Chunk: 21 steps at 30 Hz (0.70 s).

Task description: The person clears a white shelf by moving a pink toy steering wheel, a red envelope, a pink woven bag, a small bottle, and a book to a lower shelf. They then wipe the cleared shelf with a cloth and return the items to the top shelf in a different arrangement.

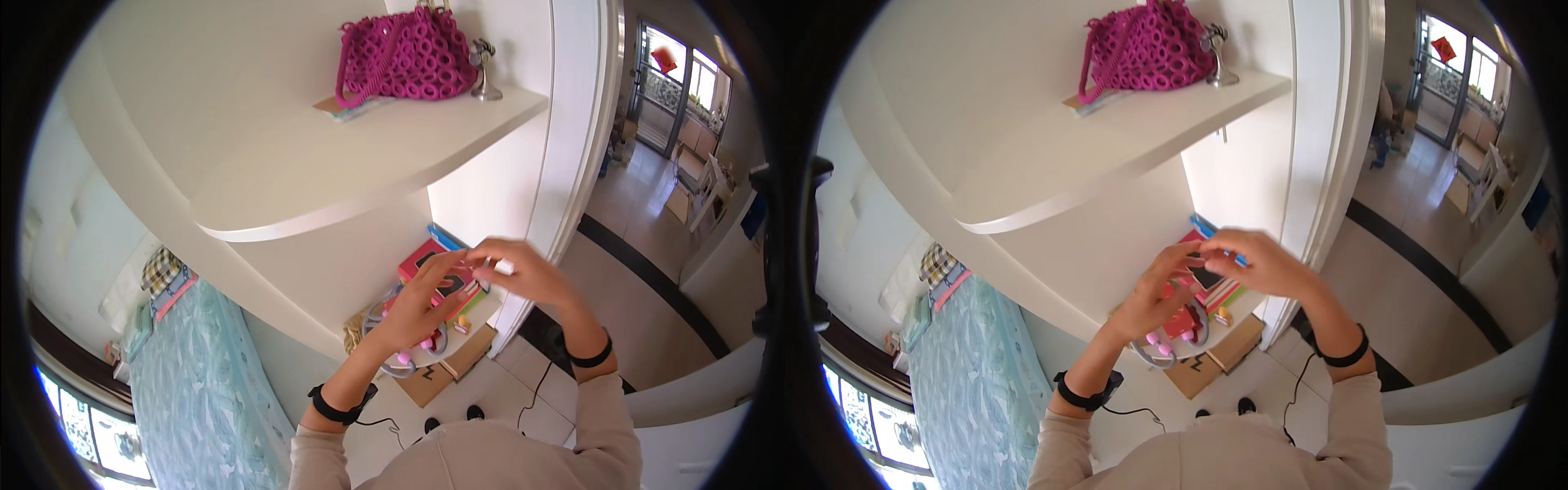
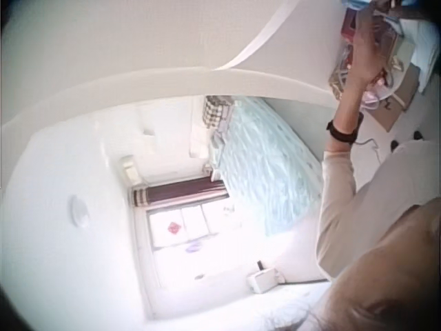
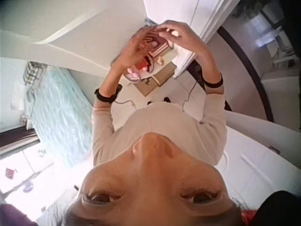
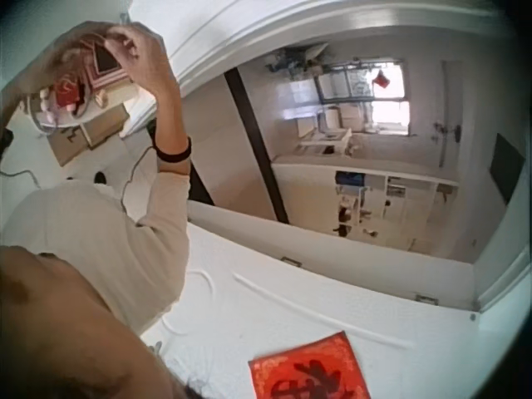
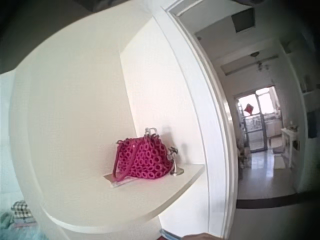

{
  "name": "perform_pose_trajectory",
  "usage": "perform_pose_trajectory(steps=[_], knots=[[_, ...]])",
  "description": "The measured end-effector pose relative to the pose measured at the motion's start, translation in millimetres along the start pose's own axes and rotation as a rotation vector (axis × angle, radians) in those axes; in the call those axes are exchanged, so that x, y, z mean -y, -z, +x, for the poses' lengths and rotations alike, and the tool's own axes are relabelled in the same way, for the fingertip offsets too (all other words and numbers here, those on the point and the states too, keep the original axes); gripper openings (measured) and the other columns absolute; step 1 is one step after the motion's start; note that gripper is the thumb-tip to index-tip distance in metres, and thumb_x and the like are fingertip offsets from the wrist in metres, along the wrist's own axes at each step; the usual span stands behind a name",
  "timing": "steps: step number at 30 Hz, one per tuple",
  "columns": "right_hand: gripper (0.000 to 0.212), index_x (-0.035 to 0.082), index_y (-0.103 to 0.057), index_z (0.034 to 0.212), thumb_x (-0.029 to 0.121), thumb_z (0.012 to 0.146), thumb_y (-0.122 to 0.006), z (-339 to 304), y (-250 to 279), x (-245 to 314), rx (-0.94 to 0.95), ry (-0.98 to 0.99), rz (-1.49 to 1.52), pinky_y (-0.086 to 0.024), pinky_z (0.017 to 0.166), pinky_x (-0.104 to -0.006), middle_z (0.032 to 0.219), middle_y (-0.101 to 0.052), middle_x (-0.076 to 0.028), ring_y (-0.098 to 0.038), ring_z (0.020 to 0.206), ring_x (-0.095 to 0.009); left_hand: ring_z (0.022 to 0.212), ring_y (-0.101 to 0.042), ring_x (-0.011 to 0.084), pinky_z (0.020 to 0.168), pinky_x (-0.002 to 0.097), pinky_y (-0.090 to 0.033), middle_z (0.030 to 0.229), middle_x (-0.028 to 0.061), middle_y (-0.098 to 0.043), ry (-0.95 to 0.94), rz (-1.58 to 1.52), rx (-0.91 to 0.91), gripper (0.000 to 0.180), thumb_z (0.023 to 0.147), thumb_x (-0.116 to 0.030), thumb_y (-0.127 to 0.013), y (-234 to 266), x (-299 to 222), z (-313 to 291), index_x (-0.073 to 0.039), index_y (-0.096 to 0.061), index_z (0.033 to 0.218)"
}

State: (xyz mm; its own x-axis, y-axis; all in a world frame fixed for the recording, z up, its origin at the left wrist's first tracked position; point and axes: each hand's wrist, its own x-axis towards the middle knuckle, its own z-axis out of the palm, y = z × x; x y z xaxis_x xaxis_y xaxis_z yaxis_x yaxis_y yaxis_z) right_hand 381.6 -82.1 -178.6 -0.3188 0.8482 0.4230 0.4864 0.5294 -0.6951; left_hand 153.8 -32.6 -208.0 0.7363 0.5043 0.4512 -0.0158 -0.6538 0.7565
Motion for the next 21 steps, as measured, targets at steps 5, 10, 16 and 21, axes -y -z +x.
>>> perform_pose_trajectory(steps=[5, 10, 16, 21], knots=[[0.017, 0.001, -0.069, 0.107, 0.013, 0.097, -0.061, 32, 79, 80, -0.359, 0.132, -0.111, -0.050, 0.069, -0.0235, 0.090, -0.066, -0.003, -0.063, 0.082, -0.008, 0.119, -0.060, 0.0249, 0.096, 0.0380, -0.049, 0.140, 0.0124, -0.052, -0.177, -0.046, 0.045, 0.055, 0.091, 0.000, -0.063, 27, -96, 28, -0.007, -0.045, 0.143], [0.040, 0.006, -0.064, 0.122, 0.032, 0.092, -0.067, 112, 142, 51, -0.783, 0.234, -0.512, -0.049, 0.081, -0.0337, 0.113, -0.067, -0.008, -0.062, 0.096, -0.022, 0.118, -0.060, 0.0248, 0.097, 0.0383, -0.049, 0.140, 0.0124, -0.052, -0.229, -0.058, 0.018, 0.052, 0.094, -0.004, -0.062, 39, -111, 45, -0.007, -0.045, 0.143], [0.061, 0.003, -0.057, 0.125, 0.049, 0.086, -0.068, 185, 146, 58, -0.758, 0.220, -0.987, -0.043, 0.100, -0.0452, 0.110, -0.068, -0.015, -0.060, 0.106, -0.037, 0.120, -0.059, 0.0238, 0.099, 0.0375, -0.049, 0.141, 0.0118, -0.050, -0.179, -0.091, 0.019, 0.050, 0.096, -0.006, -0.061, 41, -105, 47, -0.005, -0.044, 0.143], [0.064, 0.003, -0.055, 0.118, 0.047, 0.077, -0.076, 239, 141, 93, -0.552, -0.151, -1.044, -0.045, 0.096, -0.0474, 0.103, -0.070, -0.018, -0.064, 0.106, -0.037, 0.119, -0.059, 0.0238, 0.100, 0.0377, -0.049, 0.140, 0.0119, -0.051, -0.164, -0.115, 0.008, 0.050, 0.096, -0.007, -0.060, 43, -105, 39, -0.004, -0.044, 0.143]])
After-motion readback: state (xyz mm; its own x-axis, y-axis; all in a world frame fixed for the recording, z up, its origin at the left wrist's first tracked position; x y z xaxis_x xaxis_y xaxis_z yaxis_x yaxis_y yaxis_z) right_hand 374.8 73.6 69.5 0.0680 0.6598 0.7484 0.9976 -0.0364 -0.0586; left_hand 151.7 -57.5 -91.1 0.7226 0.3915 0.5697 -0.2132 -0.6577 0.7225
